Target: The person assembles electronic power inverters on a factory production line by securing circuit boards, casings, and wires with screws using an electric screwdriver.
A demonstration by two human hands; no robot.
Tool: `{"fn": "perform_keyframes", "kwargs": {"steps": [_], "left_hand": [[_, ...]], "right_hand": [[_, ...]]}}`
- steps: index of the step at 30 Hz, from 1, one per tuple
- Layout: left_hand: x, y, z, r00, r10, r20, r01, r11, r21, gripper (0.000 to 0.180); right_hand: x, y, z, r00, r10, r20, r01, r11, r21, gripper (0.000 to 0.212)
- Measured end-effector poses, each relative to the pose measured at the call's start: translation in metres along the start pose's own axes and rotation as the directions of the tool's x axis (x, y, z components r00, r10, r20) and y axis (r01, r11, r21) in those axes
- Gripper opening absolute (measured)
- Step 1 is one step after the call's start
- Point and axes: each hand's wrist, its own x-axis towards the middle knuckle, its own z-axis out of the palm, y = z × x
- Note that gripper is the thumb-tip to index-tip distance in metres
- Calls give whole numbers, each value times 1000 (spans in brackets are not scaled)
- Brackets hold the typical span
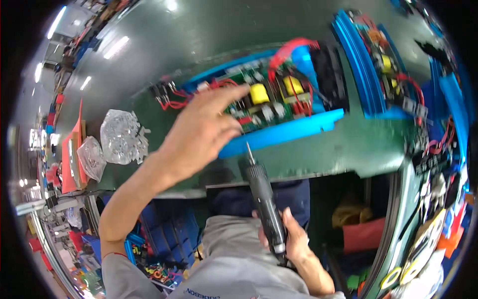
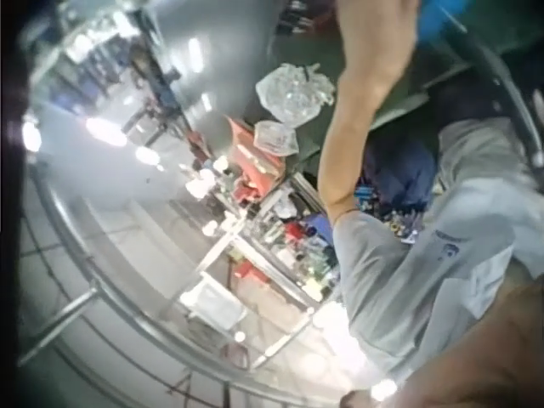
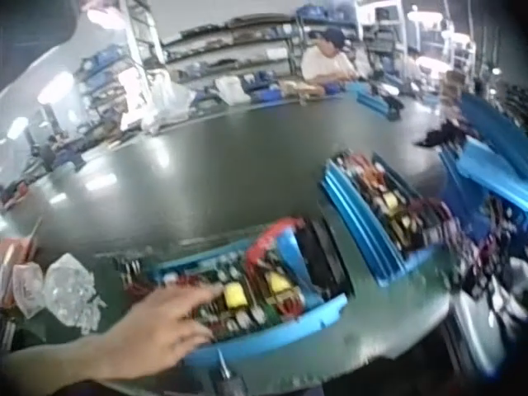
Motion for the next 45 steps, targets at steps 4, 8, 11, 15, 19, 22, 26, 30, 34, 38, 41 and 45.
{"fn": "perform_keyframes", "kwargs": {"steps": [4, 8, 11, 15, 19, 22, 26, 30, 34, 38, 41, 45], "left_hand": [[-2, 27, 5, 997, 51, 63, -47, 997, -65, 10], [4, 44, -9, 989, 98, 114, -85, 990, -116, 12], [-1, 64, -21, 963, 152, 223, -135, 987, -87, 23], [-13, 83, -16, 959, 150, 241, -163, 986, 34, 30], [-11, 87, -16, 957, 162, 240, -183, 981, 65, 29], [-16, 83, -8, 968, 187, 166, -200, 978, 65, 31], [-21, 81, -11, 975, 185, 121, -189, 982, 27, 32], [-6, 81, 3, 961, 265, 84, -265, 964, -3, 34], [2, 76, 15, 967, 248, 55, -249, 968, 6, 36], [-82, 53, -26, 991, -129, -48, 137, 893, 430, 23], [-255, 72, -131, 764, -441, -470, 644, 552, 530, 20], [-428, 214, -185, 528, -357, -770, 726, -281, 628, 39]], "right_hand": [[-32, 35, -4, 997, 17, 75, -28, 989, 148, 95], [-39, 43, 0, 998, -25, 62, 17, 992, 124, 97], [-48, 44, 3, 999, -49, 18, 47, 995, 85, 97], [-59, 48, 5, 995, -86, -53, 86, 996, -3, 102], [-62, 48, 9, 982, -164, -93, 148, 976, -157, 106], [-62, 50, 11, 979, -175, -104, 168, 983, -73, 105], [-55, 47, 21, 955, -210, -211, 161, 961, -226, 106], [-45, 51, 11, 964, -235, -123, 221, 968, -120, 105], [-41, 52, -8, 984, -171, -47, 174, 982, 75, 98], [17, 60, -10, 991, -136, 8, 108, 747, -656, 75], [52, 90, 39, 912, 77, 404, 160, 838, -521, 59], [76, 121, 106, 762, 87, 642, 270, 858, -437, 54]]}}
